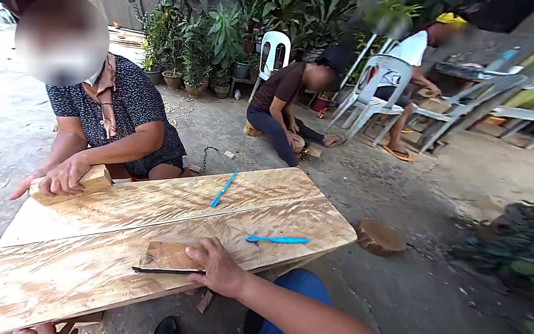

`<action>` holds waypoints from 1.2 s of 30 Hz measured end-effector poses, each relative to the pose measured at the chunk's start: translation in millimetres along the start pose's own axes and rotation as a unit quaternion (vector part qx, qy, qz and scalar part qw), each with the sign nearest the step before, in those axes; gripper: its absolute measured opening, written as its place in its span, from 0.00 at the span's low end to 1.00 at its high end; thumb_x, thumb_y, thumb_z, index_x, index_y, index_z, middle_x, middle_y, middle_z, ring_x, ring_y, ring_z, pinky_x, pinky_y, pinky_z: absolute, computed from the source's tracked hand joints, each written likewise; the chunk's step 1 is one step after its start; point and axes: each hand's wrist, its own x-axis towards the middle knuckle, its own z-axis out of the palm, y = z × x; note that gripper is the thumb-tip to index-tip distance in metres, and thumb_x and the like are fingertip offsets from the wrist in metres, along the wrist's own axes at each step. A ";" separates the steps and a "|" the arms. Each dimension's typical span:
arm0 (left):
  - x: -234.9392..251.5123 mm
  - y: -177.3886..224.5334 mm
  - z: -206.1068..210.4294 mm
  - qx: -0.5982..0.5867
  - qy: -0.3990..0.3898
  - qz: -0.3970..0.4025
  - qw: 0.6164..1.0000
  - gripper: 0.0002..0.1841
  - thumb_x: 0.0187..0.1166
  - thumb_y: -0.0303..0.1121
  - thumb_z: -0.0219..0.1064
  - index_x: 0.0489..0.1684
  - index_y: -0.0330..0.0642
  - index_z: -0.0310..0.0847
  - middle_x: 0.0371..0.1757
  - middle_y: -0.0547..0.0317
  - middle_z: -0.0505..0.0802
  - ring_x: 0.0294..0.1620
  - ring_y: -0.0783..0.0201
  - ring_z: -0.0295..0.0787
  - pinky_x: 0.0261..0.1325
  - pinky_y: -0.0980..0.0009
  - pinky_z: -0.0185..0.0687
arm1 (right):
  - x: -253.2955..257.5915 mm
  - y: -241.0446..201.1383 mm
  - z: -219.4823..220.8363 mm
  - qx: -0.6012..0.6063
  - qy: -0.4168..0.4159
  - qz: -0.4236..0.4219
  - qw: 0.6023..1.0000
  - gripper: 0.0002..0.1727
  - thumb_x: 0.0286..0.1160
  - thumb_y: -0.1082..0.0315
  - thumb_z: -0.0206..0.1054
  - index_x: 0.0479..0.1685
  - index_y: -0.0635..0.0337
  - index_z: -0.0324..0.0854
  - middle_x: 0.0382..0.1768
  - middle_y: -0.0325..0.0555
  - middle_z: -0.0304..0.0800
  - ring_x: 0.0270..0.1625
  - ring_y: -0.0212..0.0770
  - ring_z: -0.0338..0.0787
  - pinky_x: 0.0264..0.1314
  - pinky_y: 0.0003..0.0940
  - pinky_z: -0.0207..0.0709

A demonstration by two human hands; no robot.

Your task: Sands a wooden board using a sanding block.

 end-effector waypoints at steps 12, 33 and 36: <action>-20.1 19.2 12.7 0.013 0.040 -0.040 0.998 0.33 0.91 0.62 0.25 0.93 0.75 0.14 0.95 0.44 0.50 0.78 0.37 0.74 0.55 0.37 0.81 | 128.5 -81.4 58.9 0.029 -0.214 0.002 0.976 0.34 0.79 0.54 0.72 0.86 0.51 0.72 0.76 0.72 0.75 0.74 0.72 0.76 0.74 0.60 0.72; -29.0 35.9 21.5 -0.070 0.028 -0.012 0.997 0.45 0.94 0.36 0.50 0.93 0.53 0.07 0.97 0.42 0.39 0.92 0.49 0.55 0.84 0.50 0.65 | 100.7 -58.3 80.6 0.015 0.001 -0.082 0.996 0.30 0.66 0.55 0.79 0.64 0.67 0.87 0.54 0.73 0.87 0.57 0.75 0.85 0.63 0.66 0.79; -29.1 35.7 21.8 -0.074 0.028 -0.019 0.997 0.45 0.93 0.37 0.52 0.94 0.54 0.08 0.96 0.40 0.42 0.93 0.48 0.53 0.86 0.50 0.62 | 140.6 -94.4 106.1 0.022 -0.065 -0.059 0.996 0.31 0.69 0.57 0.80 0.71 0.64 0.84 0.56 0.72 0.84 0.63 0.73 0.82 0.68 0.65 0.75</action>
